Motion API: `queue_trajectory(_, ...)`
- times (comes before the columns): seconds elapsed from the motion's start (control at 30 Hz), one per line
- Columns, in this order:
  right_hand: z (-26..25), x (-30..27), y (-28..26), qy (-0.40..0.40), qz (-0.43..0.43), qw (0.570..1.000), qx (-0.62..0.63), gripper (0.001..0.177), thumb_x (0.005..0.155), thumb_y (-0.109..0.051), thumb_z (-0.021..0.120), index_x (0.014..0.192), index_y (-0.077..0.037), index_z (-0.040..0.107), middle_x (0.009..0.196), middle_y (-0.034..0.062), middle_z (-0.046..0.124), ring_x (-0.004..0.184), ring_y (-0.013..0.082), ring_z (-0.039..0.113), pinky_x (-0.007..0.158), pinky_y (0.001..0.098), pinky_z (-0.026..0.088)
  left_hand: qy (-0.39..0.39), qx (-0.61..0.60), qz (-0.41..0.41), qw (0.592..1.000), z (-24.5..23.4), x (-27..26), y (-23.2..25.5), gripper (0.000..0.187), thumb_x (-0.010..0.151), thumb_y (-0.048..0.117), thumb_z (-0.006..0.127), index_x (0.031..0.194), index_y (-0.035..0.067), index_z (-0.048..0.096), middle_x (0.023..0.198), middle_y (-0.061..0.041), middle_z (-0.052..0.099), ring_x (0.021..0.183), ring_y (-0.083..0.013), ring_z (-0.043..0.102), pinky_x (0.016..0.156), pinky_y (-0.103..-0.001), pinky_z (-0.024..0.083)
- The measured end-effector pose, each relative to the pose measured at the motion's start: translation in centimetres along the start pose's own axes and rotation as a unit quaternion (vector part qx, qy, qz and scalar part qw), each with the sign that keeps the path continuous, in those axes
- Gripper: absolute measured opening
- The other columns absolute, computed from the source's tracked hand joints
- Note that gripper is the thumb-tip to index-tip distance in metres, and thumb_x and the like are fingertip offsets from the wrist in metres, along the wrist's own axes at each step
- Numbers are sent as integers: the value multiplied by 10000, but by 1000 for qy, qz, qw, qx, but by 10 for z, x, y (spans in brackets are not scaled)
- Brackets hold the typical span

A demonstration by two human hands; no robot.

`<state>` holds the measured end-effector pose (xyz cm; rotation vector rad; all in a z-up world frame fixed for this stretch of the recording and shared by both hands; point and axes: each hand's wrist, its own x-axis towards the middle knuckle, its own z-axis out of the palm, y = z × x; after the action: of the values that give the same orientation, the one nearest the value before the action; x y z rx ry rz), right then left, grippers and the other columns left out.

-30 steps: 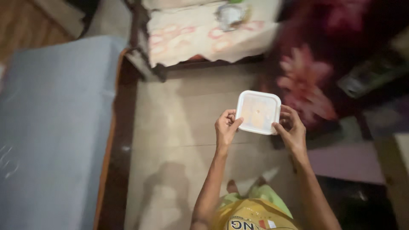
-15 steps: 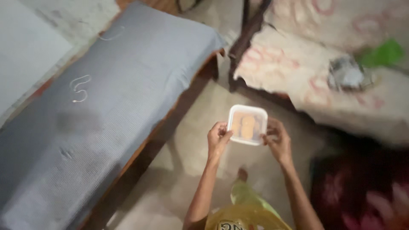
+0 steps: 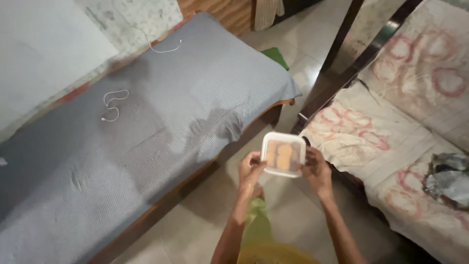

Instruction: The person picks up a pink lidded container, a plastic tub containing liquid, a bowl of noodles, and a box of sweets from a kitchen counter and places them one by one onto a bed next to plates of food.

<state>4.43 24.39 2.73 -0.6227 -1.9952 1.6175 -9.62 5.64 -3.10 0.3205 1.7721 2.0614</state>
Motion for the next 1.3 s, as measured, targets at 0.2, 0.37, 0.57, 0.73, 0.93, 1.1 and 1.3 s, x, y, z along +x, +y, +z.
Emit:
queue_trajectory(0.2, 19, 106, 7, 69, -14, 997, 27, 570, 880, 39, 692, 1407, -86, 513, 1040, 50, 597, 861, 141, 611, 699, 281, 539, -20, -14, -11, 1000, 24, 122, 11, 303, 779, -15, 783, 1064, 20, 684, 899, 3, 682, 816, -74, 633, 739, -227, 530)
queue_trajectory(0.37, 30, 204, 34, 120, 18, 989, 83, 606, 852, 26, 681, 1413, -104, 492, 1073, 2, 546, 892, 120, 551, 634, 298, 500, -75, -103, 13, 992, 40, 218, 2, 316, 797, -11, 775, 1070, 53, 631, 917, 10, 621, 847, -89, 590, 769, -263, 514)
queue_trajectory(0.57, 37, 318, 94, 63, -14, 986, 152, 640, 875, 37, 688, 1470, -102, 500, 1096, 18, 609, 997, 124, 589, 877, 277, 512, -59, -118, -28, 991, 53, 310, -7, 298, 806, -22, 793, 1027, 57, 610, 924, -3, 594, 868, -108, 594, 790, -279, 538)
queue_trajectory(0.73, 39, 429, 97, 24, 16, 974, 227, 632, 846, 30, 727, 1436, -92, 535, 1077, 15, 621, 969, 129, 613, 867, 274, 513, -31, -152, -5, 988, 73, 388, 35, 303, 784, -55, 776, 1015, 56, 616, 934, -31, 625, 868, -140, 615, 765, -294, 536)
queue_trajectory(0.93, 36, 511, 89, -8, 11, 980, 197, 628, 825, 18, 756, 1418, -78, 573, 1044, 9, 606, 917, 129, 595, 815, 277, 508, 13, -150, -101, 983, 91, 458, 28, 330, 761, -79, 753, 994, 79, 582, 935, -30, 626, 848, -157, 609, 719, -310, 536)
queue_trajectory(1.1, 35, 544, 102, 5, 37, 977, 211, 619, 816, 35, 766, 1399, -65, 586, 1049, 12, 591, 928, 131, 586, 815, 284, 500, 1, -181, -116, 977, 97, 503, 23, 301, 769, -74, 712, 996, 79, 587, 956, -10, 646, 878, -139, 630, 736, -302, 543)
queue_trajectory(1.3, 34, 583, 117, 38, 36, 969, 240, 613, 816, 39, 732, 1397, -60, 562, 1106, 59, 665, 986, 152, 630, 847, 298, 519, -37, -135, -120, 983, 109, 559, 25, 294, 780, -47, 725, 1012, 80, 594, 951, -40, 634, 886, -163, 639, 781, -320, 554)
